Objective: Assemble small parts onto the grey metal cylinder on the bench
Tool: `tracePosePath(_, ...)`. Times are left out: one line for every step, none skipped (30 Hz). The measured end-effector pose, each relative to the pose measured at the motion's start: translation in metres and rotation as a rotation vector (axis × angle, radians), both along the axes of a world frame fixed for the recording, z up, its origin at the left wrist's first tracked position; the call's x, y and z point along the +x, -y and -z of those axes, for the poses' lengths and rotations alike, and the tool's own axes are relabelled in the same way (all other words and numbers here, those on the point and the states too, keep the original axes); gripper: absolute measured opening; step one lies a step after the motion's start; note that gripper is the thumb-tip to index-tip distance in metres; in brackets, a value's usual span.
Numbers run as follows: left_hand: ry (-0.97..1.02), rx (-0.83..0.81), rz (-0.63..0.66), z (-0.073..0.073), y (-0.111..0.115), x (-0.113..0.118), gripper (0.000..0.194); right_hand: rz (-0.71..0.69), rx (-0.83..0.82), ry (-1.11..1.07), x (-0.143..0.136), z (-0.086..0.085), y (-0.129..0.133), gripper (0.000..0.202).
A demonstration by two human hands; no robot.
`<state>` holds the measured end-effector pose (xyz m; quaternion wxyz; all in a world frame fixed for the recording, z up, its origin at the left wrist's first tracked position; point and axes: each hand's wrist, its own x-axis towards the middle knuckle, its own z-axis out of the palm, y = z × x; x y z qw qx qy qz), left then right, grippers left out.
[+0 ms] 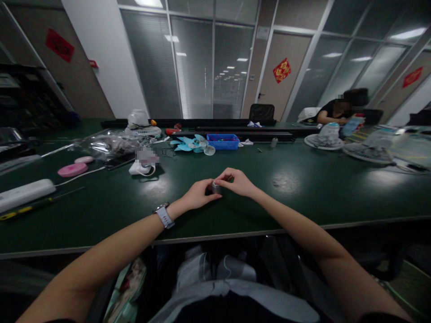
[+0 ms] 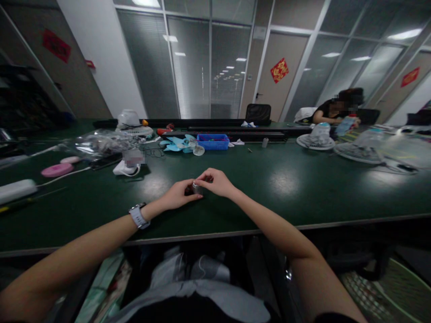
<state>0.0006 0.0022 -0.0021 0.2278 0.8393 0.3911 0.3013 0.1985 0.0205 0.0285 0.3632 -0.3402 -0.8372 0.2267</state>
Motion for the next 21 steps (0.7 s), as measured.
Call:
tracePosePath(0.004, -0.006, -0.004, 0.0000, 0.0000, 0.0001, 0.048, 0.013, -0.016, -0.017, -0.0003, 0.0004, 0.0000, 0.025)
tracePosePath(0.008, -0.010, -0.007, -0.0001, 0.0001, 0.0003, 0.047, 0.025, -0.029, -0.030, -0.0005, 0.0007, 0.0002, 0.027)
tracePosePath(0.011, -0.013, -0.006, -0.0002, 0.0001, 0.0005, 0.047, 0.034, -0.033, -0.038, -0.0006, 0.0008, 0.0004, 0.027)
tracePosePath(0.014, -0.012, -0.004, -0.0004, 0.0002, 0.0006, 0.047, 0.035, -0.033, -0.040, -0.0005, 0.0007, 0.0006, 0.027)
tracePosePath(0.016, -0.009, -0.001, -0.0006, 0.0003, 0.0008, 0.047, 0.030, -0.029, -0.037, -0.0003, 0.0005, 0.0009, 0.027)
tracePosePath(0.016, -0.005, 0.000, -0.0008, 0.0003, 0.0009, 0.047, 0.021, -0.021, -0.028, -0.0001, 0.0003, 0.0013, 0.027)
tracePosePath(0.014, 0.000, 0.000, -0.0010, 0.0004, 0.0009, 0.047, 0.012, -0.011, -0.017, 0.0002, -0.0001, 0.0015, 0.027)
tracePosePath(0.011, 0.005, 0.000, -0.0011, 0.0004, 0.0008, 0.048, 0.003, -0.002, -0.004, 0.0004, -0.0004, 0.0018, 0.026)
tracePosePath(0.008, 0.006, -0.001, -0.0012, 0.0004, 0.0008, 0.049, -0.002, 0.006, 0.007, 0.0005, -0.0006, 0.0019, 0.025)
tracePosePath(0.007, 0.004, -0.001, -0.0013, 0.0004, 0.0007, 0.048, -0.002, 0.012, 0.013, 0.0005, -0.0007, 0.0019, 0.025)
tracePosePath(0.006, -0.001, 0.001, -0.0013, 0.0004, 0.0006, 0.048, 0.005, 0.020, 0.012, 0.0004, -0.0006, 0.0018, 0.025)
tracePosePath(0.009, -0.006, 0.002, -0.0012, 0.0003, 0.0005, 0.048, 0.013, 0.028, 0.009, 0.0002, -0.0004, 0.0016, 0.025)
tracePosePath(0.012, -0.012, 0.002, -0.0011, 0.0003, 0.0004, 0.048, 0.021, 0.039, 0.005, -0.0001, 0.0001, 0.0014, 0.025)
tracePosePath(0.015, -0.017, 0.002, -0.0009, 0.0003, 0.0004, 0.048, 0.027, 0.051, 0.001, -0.0004, 0.0007, 0.0010, 0.025)
tracePosePath(0.017, -0.020, 0.000, -0.0008, 0.0003, 0.0004, 0.048, 0.033, 0.061, -0.002, -0.0007, 0.0014, 0.0006, 0.025)
tracePosePath(0.017, -0.022, -0.003, -0.0007, 0.0003, 0.0004, 0.048, 0.037, 0.068, -0.003, -0.0011, 0.0023, 0.0002, 0.025)
tracePosePath(0.016, -0.023, -0.006, -0.0007, 0.0004, 0.0004, 0.048, 0.042, 0.072, -0.005, -0.0015, 0.0032, 0.0000, 0.025)
tracePosePath(0.013, -0.025, -0.009, -0.0007, 0.0005, 0.0004, 0.048, 0.048, 0.075, -0.008, -0.0020, 0.0042, -0.0001, 0.026)
tracePosePath(0.009, -0.026, -0.013, -0.0008, 0.0006, 0.0005, 0.048, 0.055, 0.076, -0.012, -0.0027, 0.0050, 0.0000, 0.026)
tracePosePath(0.006, -0.029, -0.018, -0.0010, 0.0008, 0.0005, 0.049, 0.058, 0.078, -0.017, -0.0036, 0.0056, 0.0003, 0.026)
tracePosePath(0.004, -0.034, -0.021, -0.0013, 0.0010, 0.0006, 0.049, 0.061, 0.081, -0.022, -0.0045, 0.0058, 0.0008, 0.026)
